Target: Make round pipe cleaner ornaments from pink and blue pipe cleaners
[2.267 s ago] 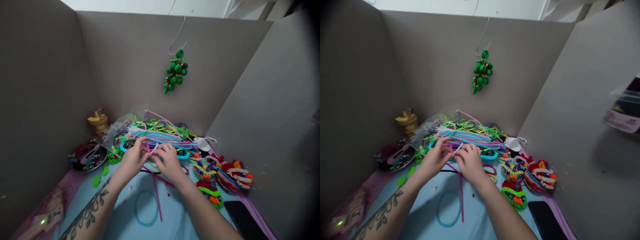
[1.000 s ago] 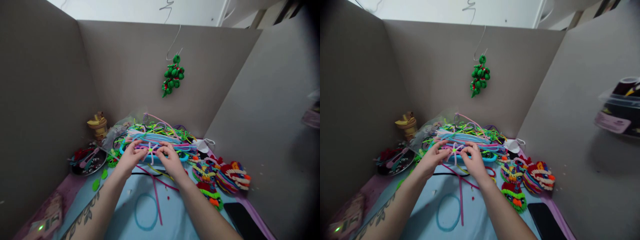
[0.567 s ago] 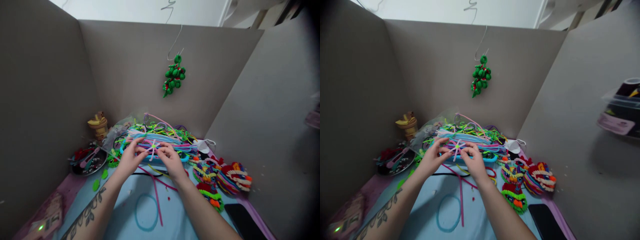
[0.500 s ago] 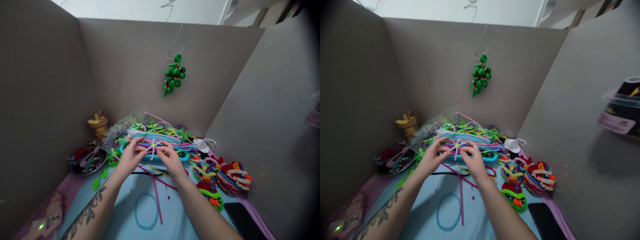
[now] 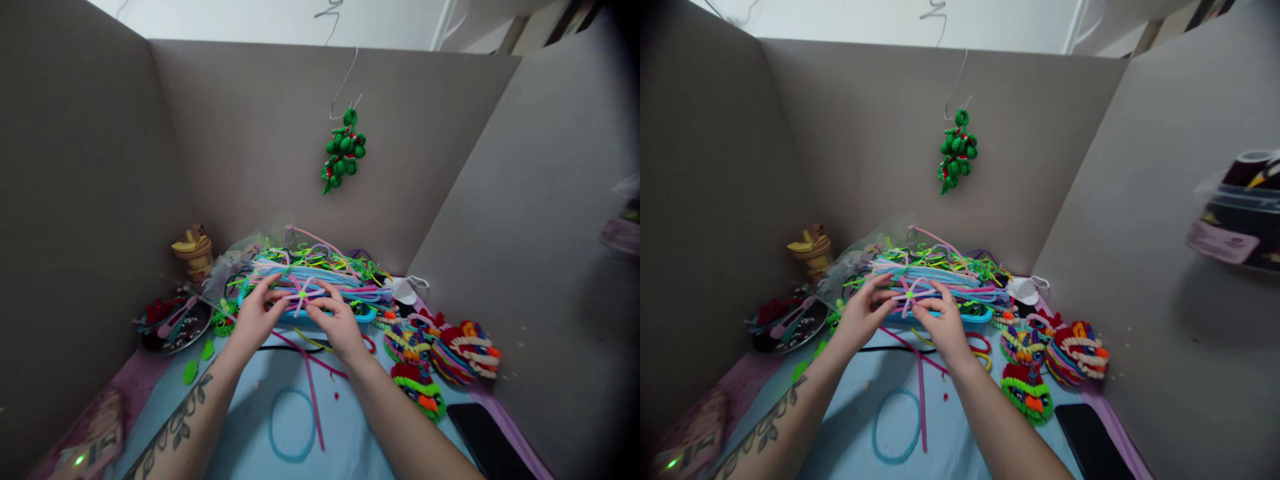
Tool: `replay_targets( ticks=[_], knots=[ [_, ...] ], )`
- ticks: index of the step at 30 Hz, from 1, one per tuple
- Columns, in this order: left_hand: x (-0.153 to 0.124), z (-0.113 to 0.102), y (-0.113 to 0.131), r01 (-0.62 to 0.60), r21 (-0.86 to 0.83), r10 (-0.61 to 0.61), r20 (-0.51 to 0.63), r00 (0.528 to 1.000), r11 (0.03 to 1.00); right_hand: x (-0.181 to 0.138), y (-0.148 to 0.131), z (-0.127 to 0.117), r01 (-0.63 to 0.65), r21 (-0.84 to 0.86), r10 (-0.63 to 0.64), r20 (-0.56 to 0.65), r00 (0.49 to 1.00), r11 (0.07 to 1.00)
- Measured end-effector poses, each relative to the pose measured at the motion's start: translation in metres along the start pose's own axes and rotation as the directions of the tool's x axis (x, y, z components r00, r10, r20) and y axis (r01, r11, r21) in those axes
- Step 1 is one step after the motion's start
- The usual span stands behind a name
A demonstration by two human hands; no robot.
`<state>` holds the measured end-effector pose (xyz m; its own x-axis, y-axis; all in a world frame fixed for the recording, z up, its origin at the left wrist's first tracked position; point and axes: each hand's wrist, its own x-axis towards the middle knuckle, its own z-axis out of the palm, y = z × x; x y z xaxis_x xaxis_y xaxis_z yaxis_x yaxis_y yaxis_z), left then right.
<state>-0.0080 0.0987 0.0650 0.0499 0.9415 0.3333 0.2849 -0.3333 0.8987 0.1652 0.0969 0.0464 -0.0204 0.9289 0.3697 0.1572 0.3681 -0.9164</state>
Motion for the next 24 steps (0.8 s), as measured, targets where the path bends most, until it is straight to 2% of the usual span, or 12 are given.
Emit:
replay_targets(
  ticks=[3, 5, 8, 10, 14, 19, 24],
  knots=[
    [0.001, -0.001, 0.001, -0.004, -0.015, 0.001, -0.162, 0.987, 1.000, 0.001, 0.003, 0.000, 0.006, 0.004, -0.005, -0.050, 0.999, 1.000],
    [0.000, 0.001, 0.003, 0.002, -0.009, -0.004, -0.208, 0.978, 1.000, 0.002, 0.006, 0.001, -0.005, 0.012, 0.006, -0.089, 0.996, 1.000],
    [-0.006, 0.009, 0.010, 0.036, -0.074, -0.042, -0.085, 0.996, 0.997, 0.002, 0.010, 0.003, -0.017, 0.025, 0.020, -0.117, 0.993, 1.000],
    [-0.010, 0.015, 0.015, 0.062, -0.121, -0.064, -0.013, 0.998, 0.991, 0.001, 0.009, 0.004, -0.021, 0.035, 0.024, -0.093, 0.995, 0.999],
    [-0.013, 0.018, 0.019, 0.062, -0.112, -0.065, -0.024, 0.998, 0.992, 0.001, 0.003, 0.003, -0.032, 0.053, 0.030, 0.022, 0.999, 0.998],
    [-0.008, 0.015, 0.014, 0.056, -0.107, -0.060, -0.039, 0.997, 0.993, 0.004, 0.004, 0.000, -0.059, 0.134, 0.066, -0.051, 0.996, 0.989],
    [-0.005, 0.010, 0.008, 0.114, -0.058, -0.111, 0.062, 0.992, 0.992, 0.007, 0.006, -0.005, -0.096, 0.059, 0.098, -0.031, 0.995, 0.994]
  ],
)
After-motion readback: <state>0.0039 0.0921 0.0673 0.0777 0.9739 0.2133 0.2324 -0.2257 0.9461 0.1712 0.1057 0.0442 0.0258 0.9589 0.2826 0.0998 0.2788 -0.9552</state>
